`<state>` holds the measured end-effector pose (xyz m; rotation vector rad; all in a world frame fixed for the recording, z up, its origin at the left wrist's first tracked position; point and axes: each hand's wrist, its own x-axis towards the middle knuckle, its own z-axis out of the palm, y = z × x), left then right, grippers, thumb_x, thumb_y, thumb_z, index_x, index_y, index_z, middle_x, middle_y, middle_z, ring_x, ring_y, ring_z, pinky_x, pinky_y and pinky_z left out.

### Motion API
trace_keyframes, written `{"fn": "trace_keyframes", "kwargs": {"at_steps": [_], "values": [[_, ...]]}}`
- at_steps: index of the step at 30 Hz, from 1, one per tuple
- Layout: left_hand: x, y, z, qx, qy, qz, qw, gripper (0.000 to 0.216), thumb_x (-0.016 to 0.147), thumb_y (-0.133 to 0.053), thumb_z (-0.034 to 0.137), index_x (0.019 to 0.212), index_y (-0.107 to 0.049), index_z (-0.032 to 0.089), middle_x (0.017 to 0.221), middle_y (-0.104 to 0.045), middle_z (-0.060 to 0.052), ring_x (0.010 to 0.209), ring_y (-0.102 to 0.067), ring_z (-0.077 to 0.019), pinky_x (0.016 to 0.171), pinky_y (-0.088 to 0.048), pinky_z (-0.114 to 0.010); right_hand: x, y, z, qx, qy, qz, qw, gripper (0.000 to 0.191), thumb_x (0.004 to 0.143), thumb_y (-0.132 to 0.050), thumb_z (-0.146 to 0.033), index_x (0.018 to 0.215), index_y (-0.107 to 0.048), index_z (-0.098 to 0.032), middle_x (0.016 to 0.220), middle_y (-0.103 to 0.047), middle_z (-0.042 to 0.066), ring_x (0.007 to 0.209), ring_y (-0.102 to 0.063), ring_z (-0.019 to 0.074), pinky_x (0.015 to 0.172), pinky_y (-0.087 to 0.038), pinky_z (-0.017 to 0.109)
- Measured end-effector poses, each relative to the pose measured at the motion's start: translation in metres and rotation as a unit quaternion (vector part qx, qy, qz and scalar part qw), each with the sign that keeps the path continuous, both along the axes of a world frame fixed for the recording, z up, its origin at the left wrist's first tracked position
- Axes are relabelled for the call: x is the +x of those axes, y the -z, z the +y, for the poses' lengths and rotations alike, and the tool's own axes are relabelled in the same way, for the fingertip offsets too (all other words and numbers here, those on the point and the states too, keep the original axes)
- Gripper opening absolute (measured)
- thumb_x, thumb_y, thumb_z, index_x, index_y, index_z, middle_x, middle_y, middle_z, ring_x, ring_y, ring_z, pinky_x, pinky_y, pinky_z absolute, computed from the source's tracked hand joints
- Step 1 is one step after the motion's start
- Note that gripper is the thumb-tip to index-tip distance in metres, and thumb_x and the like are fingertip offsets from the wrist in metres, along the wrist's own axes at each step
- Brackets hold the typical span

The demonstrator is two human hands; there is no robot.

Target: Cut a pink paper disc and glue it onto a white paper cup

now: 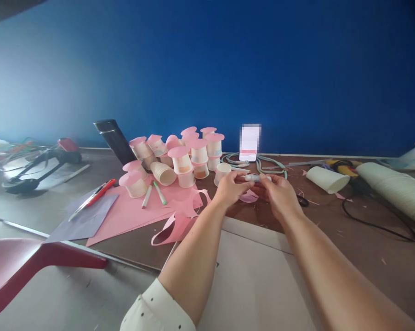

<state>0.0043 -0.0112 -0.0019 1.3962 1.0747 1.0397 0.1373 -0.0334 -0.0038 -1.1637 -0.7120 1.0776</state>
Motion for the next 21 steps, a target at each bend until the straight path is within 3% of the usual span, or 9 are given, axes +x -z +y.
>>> {"fn": "trace_keyframes", "kwargs": {"at_steps": [4,9,17,21], "values": [[0.0,0.003,0.003,-0.014,-0.013,-0.041,0.999,0.028,0.08,-0.076,0.018,0.107,-0.072,0.013,0.077,-0.067,-0.001,0.064,-0.061,-0.0097,0.07,-0.053,-0.025,0.0,0.001,-0.002,-0.014,-0.025,-0.024,0.999,0.013,0.082,-0.076,-0.023,0.088,-0.065,-0.02,0.072,-0.073,0.004,0.056,-0.072,0.0194,0.056,-0.063,0.03],[-0.003,0.005,0.006,-0.022,-0.023,-0.089,0.996,0.021,0.08,-0.075,0.016,0.101,-0.074,0.015,0.083,-0.068,-0.002,0.07,-0.063,-0.0097,0.077,-0.056,-0.026,0.009,-0.001,-0.001,-0.035,-0.004,-0.013,0.999,0.006,0.086,-0.071,-0.023,0.091,-0.071,-0.02,0.082,-0.075,0.004,0.061,-0.072,0.0159,0.058,-0.063,0.027],[-0.003,-0.002,0.001,-0.04,-0.032,-0.066,0.997,0.02,0.08,-0.076,0.016,0.1,-0.073,0.013,0.075,-0.067,-0.001,0.067,-0.063,-0.0093,0.073,-0.054,-0.023,0.017,-0.004,-0.002,-0.038,-0.01,-0.008,0.999,0.005,0.08,-0.077,-0.024,0.083,-0.079,-0.02,0.081,-0.076,0.004,0.063,-0.068,0.0134,0.058,-0.059,0.022],[-0.005,-0.008,-0.003,-0.021,-0.028,-0.031,0.999,0.021,0.08,-0.076,0.019,0.101,-0.075,0.014,0.072,-0.067,-0.001,0.067,-0.064,-0.0096,0.069,-0.049,-0.021,0.021,-0.002,-0.003,-0.031,-0.005,-0.014,0.999,0.015,0.075,-0.082,-0.03,0.079,-0.078,-0.017,0.076,-0.074,0.005,0.063,-0.066,0.0136,0.059,-0.059,0.023]]}}
